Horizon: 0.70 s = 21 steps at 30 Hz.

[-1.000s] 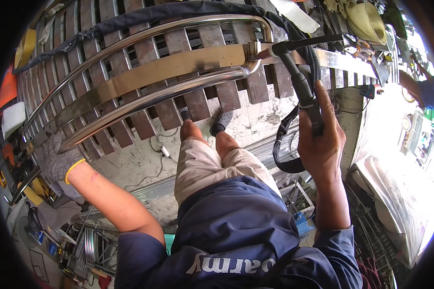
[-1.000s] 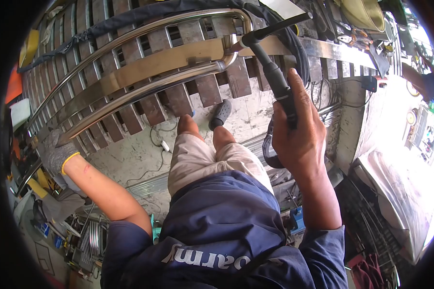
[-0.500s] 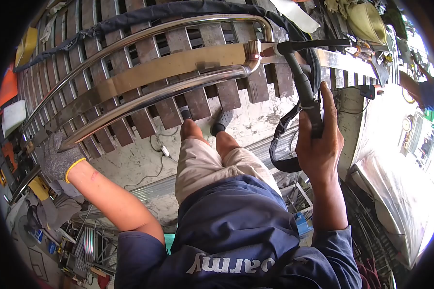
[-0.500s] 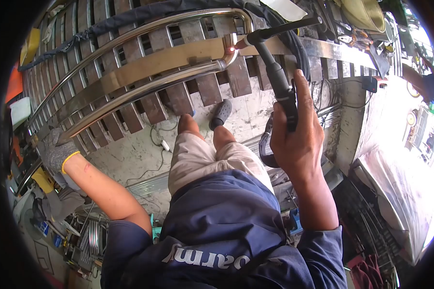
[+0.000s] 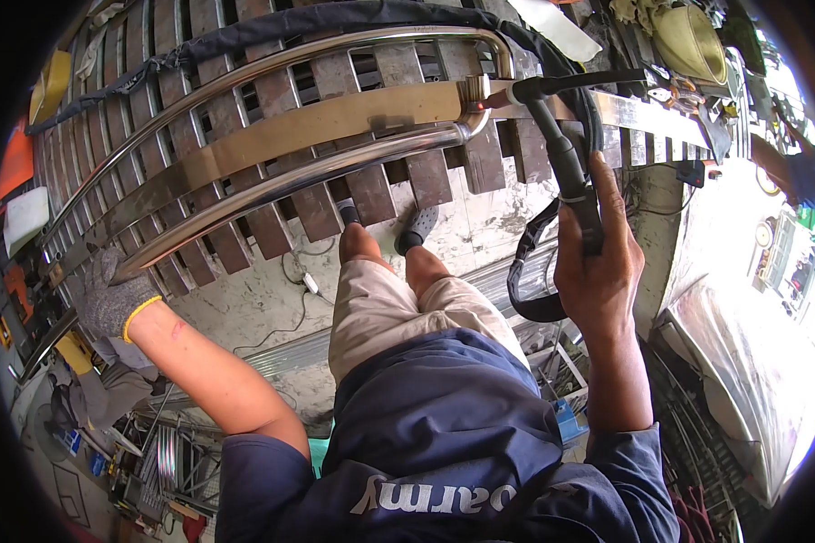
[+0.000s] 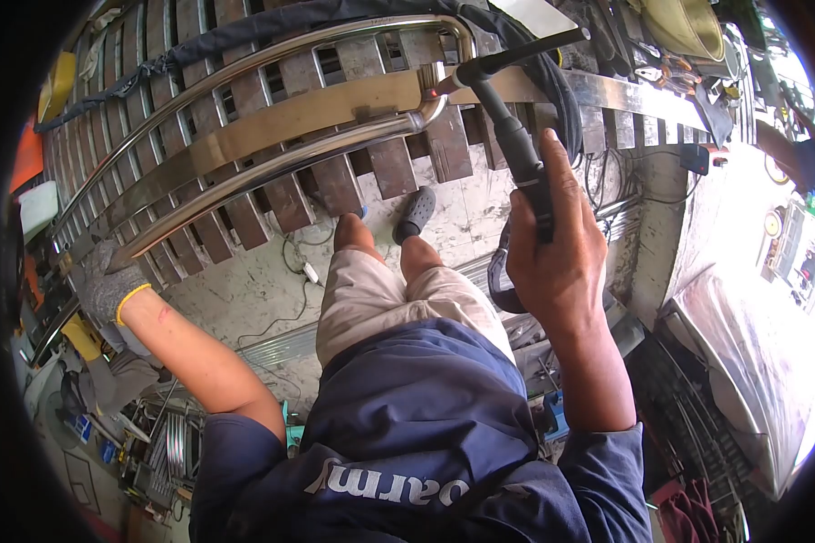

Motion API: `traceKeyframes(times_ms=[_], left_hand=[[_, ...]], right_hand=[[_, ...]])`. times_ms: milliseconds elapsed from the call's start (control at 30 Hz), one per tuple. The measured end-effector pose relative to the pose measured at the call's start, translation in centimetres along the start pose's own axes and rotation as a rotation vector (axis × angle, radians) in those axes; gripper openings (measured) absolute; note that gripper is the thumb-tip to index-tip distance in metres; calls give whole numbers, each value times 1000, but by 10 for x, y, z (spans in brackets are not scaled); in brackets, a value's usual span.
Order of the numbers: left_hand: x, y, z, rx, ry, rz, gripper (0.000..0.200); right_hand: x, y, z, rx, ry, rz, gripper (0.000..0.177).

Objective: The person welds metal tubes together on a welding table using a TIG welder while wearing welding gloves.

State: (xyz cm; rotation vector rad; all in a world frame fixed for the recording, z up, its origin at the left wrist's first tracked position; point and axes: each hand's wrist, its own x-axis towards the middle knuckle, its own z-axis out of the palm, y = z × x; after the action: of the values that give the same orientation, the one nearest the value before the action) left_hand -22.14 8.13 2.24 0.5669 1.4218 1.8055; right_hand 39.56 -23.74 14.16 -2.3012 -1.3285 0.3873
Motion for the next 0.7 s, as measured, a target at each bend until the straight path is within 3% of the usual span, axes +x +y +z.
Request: traceKeyframes(times_ms=[100,200,333,433,700], left_hand=[[-11,0,0,13,8,25,52],[-48,19,61,40,214,-85,49],[-56,16,68,32,195,-84,47],[-59,15,68,26,177,-82,46],[-74,14,66,8,129,-70,44]], right_hand=[[4,2,-2,-44,-2,-76,64],[7,6,-4,-96,-7,-123,63],[8,12,-3,-59,16,-163,67],[3,3,-10,44,-4,104,75],[4,11,-16,41,75,152,79]])
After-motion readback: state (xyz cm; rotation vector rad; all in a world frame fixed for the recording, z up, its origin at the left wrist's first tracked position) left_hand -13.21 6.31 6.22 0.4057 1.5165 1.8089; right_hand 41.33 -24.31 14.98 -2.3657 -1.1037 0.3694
